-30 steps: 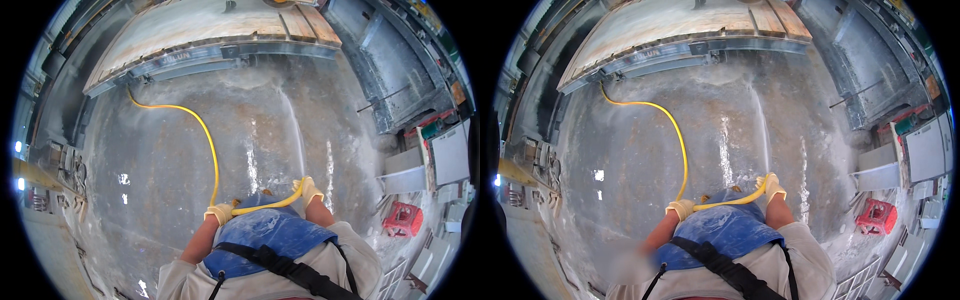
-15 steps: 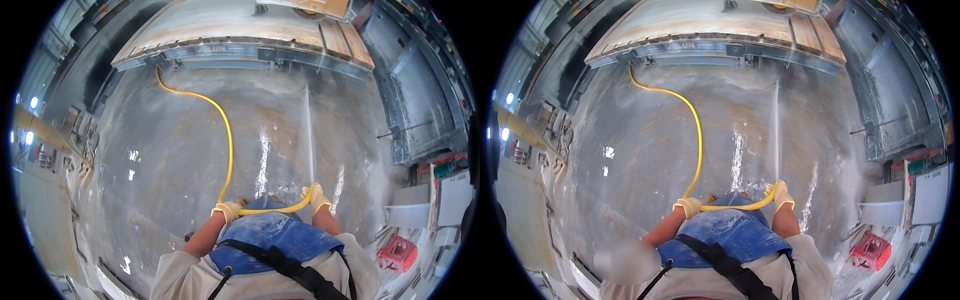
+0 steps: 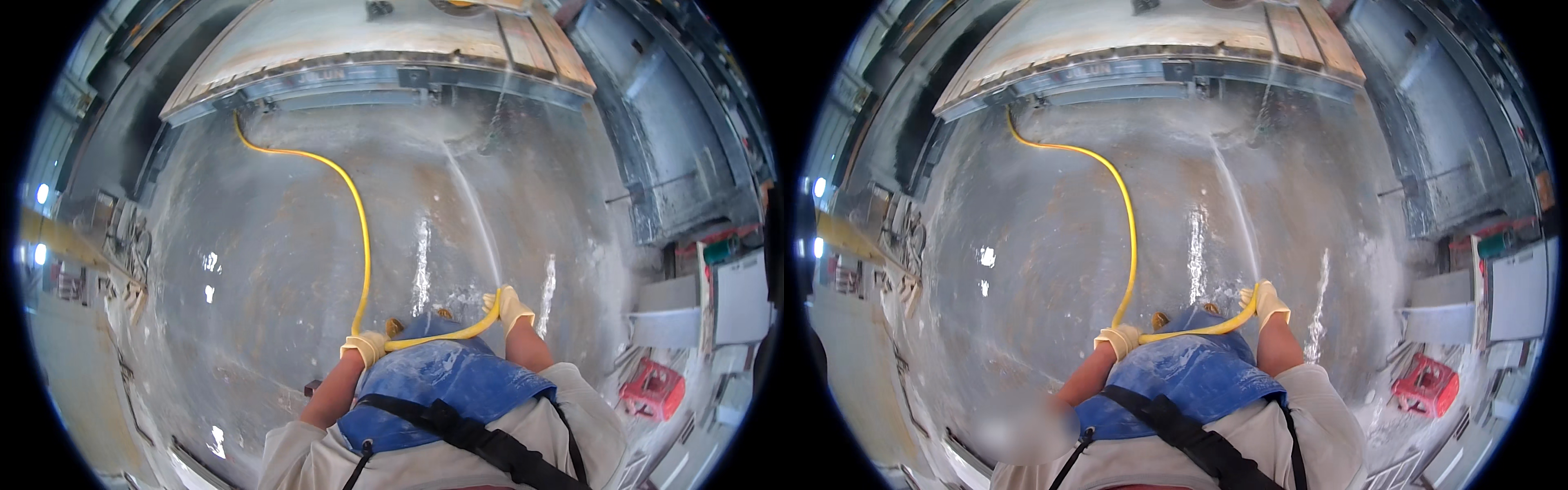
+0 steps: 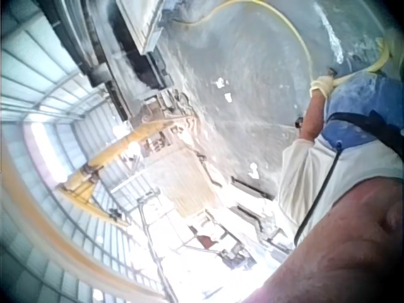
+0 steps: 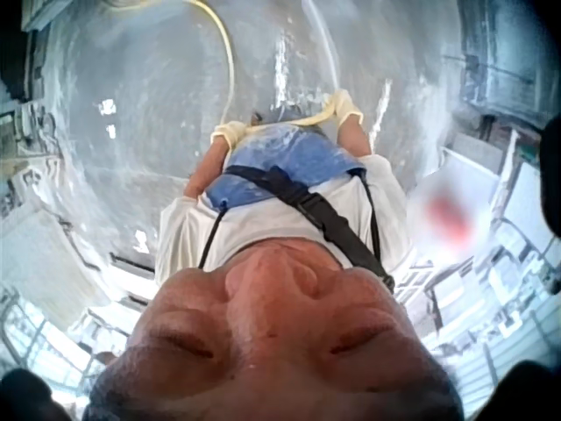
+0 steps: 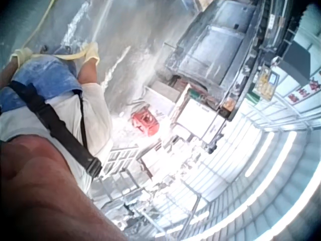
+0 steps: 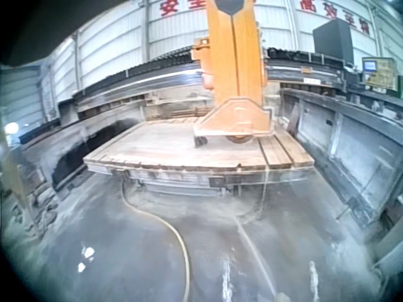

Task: The person picks up several large, flat, white stone slabs from a pile on the floor and moves them aside. Then, using a yellow hose, the person sprays water across the dusty concrete floor to clean it, moving the hose in sweeping motions to cover a wide area.

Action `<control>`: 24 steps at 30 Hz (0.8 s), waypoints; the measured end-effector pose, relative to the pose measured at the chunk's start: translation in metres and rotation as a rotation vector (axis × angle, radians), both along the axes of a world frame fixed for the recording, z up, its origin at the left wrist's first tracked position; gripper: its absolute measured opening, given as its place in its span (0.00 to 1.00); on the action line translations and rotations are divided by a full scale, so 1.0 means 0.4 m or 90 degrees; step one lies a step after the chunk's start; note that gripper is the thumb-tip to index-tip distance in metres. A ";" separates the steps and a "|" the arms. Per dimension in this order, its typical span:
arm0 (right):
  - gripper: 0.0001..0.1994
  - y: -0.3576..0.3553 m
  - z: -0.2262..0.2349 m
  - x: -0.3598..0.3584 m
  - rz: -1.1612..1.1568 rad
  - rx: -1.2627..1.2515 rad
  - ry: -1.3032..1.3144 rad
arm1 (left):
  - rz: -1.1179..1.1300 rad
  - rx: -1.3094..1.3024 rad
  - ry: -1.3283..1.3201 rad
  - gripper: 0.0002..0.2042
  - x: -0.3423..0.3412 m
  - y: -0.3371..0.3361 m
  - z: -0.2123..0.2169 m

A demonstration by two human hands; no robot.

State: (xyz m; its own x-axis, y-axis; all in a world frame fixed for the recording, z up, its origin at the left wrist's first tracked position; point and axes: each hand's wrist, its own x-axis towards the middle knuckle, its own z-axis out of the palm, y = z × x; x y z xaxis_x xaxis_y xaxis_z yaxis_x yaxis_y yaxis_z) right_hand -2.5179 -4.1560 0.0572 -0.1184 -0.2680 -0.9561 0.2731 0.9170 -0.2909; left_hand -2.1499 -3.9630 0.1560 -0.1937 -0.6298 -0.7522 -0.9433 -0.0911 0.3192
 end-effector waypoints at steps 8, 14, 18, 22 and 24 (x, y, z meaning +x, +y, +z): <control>0.29 0.083 -0.103 -0.085 -0.116 0.034 0.013 | -0.059 0.041 0.018 0.19 0.002 -0.071 0.035; 0.30 0.113 -0.090 -0.099 -0.165 0.009 0.010 | -0.099 0.041 0.031 0.20 0.013 -0.100 0.004; 0.31 0.119 -0.078 -0.105 -0.184 0.008 0.017 | -0.105 0.042 0.031 0.22 0.007 -0.120 0.034; 0.30 0.116 -0.088 -0.112 -0.206 0.010 0.018 | -0.105 0.044 0.041 0.24 0.002 -0.130 0.044; 0.29 0.113 -0.086 -0.107 -0.208 0.008 0.018 | -0.096 0.045 0.052 0.24 0.005 -0.126 0.037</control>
State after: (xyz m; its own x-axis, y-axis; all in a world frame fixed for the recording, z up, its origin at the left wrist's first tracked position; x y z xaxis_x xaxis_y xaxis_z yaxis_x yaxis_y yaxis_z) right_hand -2.5607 -4.1108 0.0229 -0.2223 -0.2002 -0.9542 0.5457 0.7855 -0.2919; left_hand -2.1478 -4.0132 0.1707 -0.3442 -0.5353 -0.7714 -0.9192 0.0249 0.3929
